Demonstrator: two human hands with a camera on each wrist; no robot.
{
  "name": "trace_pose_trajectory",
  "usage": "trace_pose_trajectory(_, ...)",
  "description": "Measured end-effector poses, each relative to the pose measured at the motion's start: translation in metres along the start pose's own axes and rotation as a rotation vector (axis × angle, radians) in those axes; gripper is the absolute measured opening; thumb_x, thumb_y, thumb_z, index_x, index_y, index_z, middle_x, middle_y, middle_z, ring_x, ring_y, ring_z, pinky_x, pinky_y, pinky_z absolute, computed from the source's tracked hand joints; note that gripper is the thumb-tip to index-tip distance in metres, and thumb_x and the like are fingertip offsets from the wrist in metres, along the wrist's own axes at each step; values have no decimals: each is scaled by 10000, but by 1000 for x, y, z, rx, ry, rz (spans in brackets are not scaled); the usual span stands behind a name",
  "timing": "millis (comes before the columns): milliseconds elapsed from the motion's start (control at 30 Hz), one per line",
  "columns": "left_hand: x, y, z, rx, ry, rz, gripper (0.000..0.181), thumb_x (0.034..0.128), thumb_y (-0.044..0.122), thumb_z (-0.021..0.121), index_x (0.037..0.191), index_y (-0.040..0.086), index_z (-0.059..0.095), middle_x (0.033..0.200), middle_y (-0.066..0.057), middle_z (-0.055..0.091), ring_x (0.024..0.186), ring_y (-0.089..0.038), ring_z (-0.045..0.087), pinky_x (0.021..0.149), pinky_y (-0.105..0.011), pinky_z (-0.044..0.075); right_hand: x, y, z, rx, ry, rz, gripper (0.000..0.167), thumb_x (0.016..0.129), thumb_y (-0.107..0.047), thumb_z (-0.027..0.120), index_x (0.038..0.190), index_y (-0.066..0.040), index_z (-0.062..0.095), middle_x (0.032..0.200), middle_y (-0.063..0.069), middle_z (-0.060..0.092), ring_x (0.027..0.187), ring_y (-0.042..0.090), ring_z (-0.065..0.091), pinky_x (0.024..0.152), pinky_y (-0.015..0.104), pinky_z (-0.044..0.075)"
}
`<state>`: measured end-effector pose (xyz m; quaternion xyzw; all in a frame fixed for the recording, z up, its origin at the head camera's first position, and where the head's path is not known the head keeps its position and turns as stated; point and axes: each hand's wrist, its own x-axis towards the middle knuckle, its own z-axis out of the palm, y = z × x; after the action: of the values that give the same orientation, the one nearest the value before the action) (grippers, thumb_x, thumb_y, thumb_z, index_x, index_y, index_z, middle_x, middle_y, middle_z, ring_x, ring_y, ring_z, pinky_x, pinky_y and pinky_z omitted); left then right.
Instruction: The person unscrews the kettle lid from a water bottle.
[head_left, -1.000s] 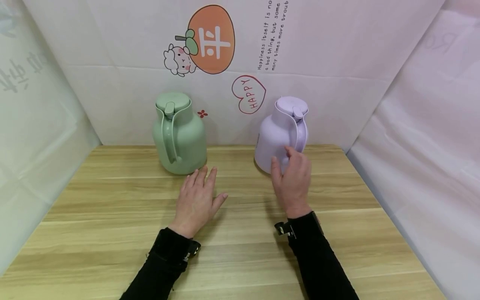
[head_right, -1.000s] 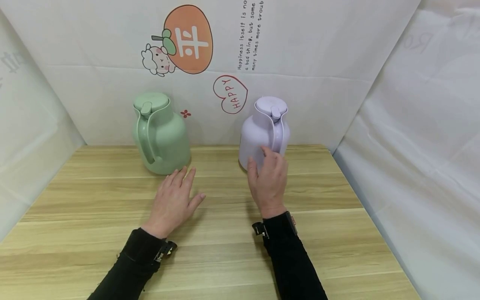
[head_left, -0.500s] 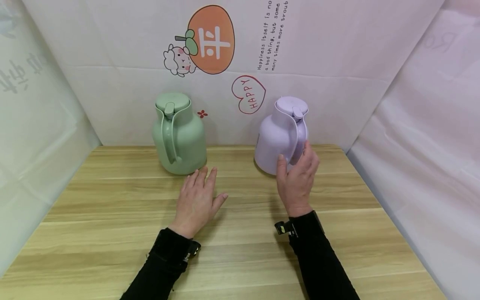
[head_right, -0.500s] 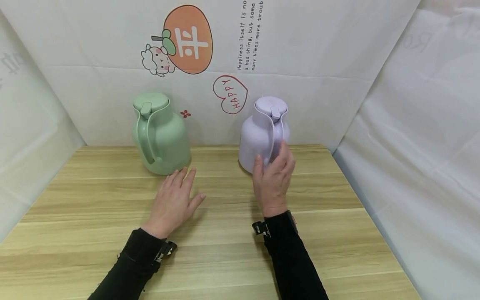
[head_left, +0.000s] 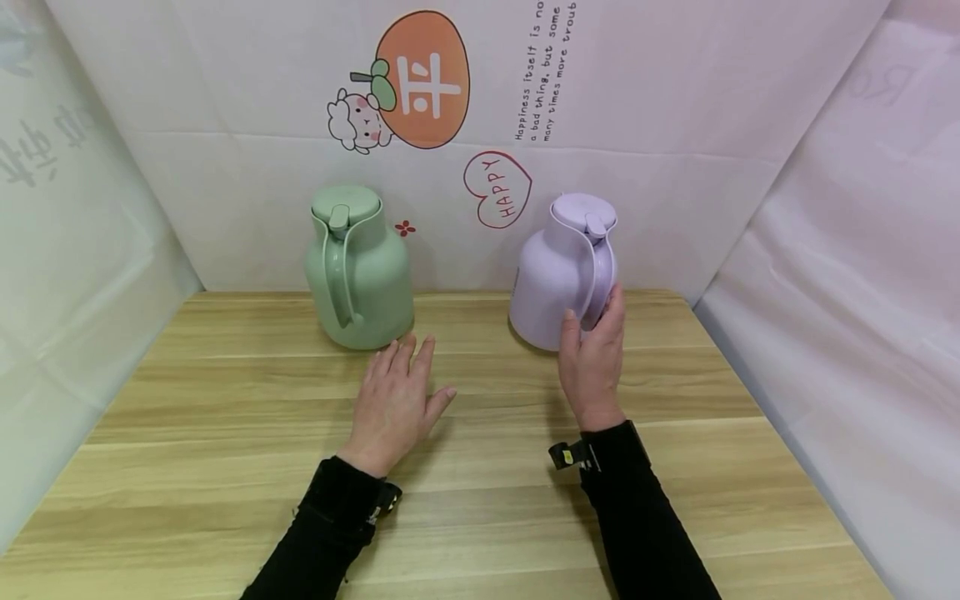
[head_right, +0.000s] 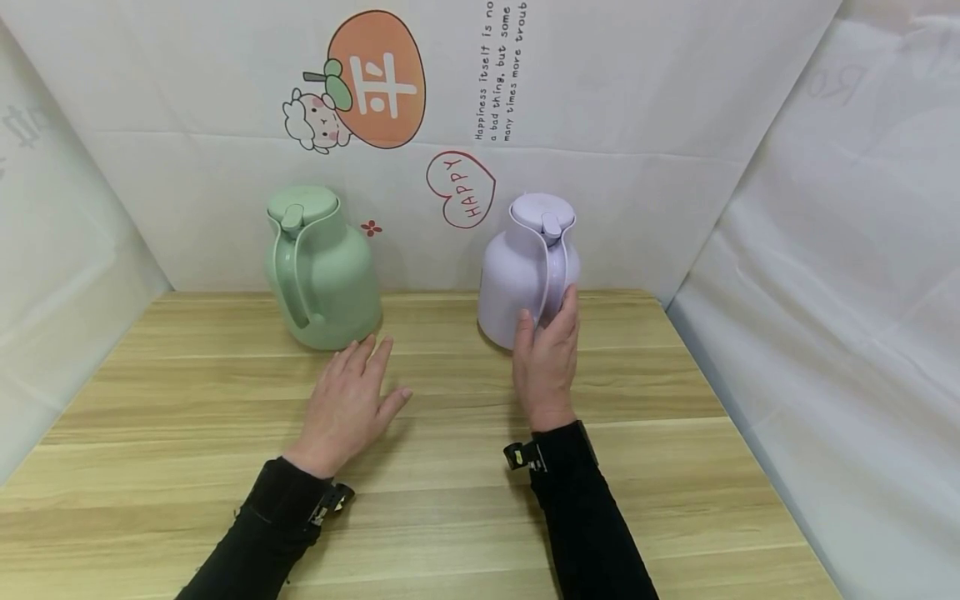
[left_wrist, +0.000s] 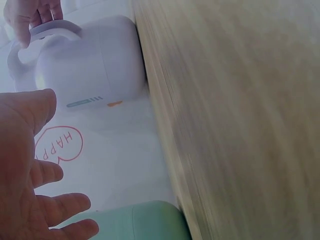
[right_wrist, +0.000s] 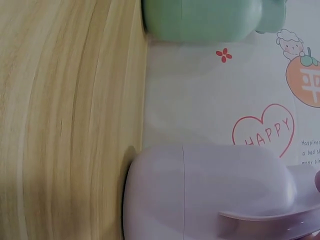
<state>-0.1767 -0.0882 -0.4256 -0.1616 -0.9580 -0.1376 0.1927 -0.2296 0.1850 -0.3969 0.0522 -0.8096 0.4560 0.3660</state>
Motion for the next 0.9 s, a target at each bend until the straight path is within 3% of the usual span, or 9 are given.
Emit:
trace_pose_trajectory(267, 0, 0, 1, 0, 2, 12, 774, 996, 520, 662, 1547, 18, 454, 1531, -295, 489, 1444, -475, 442, 1202, -585, 334, 3, 0, -2, 33, -38, 45, 636, 1052, -179, 553, 1610, -101, 260, 1535, 193, 431, 1415, 331, 482, 1143, 555, 435)
trace_pose_trajectory(567, 0, 0, 0, -3, 7, 16, 766, 1000, 517, 657, 1551, 24, 455, 1531, -292, 492, 1436, -474, 454, 1208, -572, 333, 6, 1, -2, 35, -46, 39, 513, 1030, -108, 583, 1505, -13, 414, 1430, 225, 529, 1361, 342, 535, 1108, 559, 465)
trace_pose_trajectory(900, 0, 0, 0, -5, 1, 20, 767, 1007, 525, 642, 1552, 21, 451, 1533, -294, 488, 1444, -469, 445, 1210, -569, 331, 7, 1, -2, -26, -67, 34, 483, 1018, -112, 594, 1456, 35, 451, 1383, 274, 560, 1329, 386, 551, 1108, 564, 448)
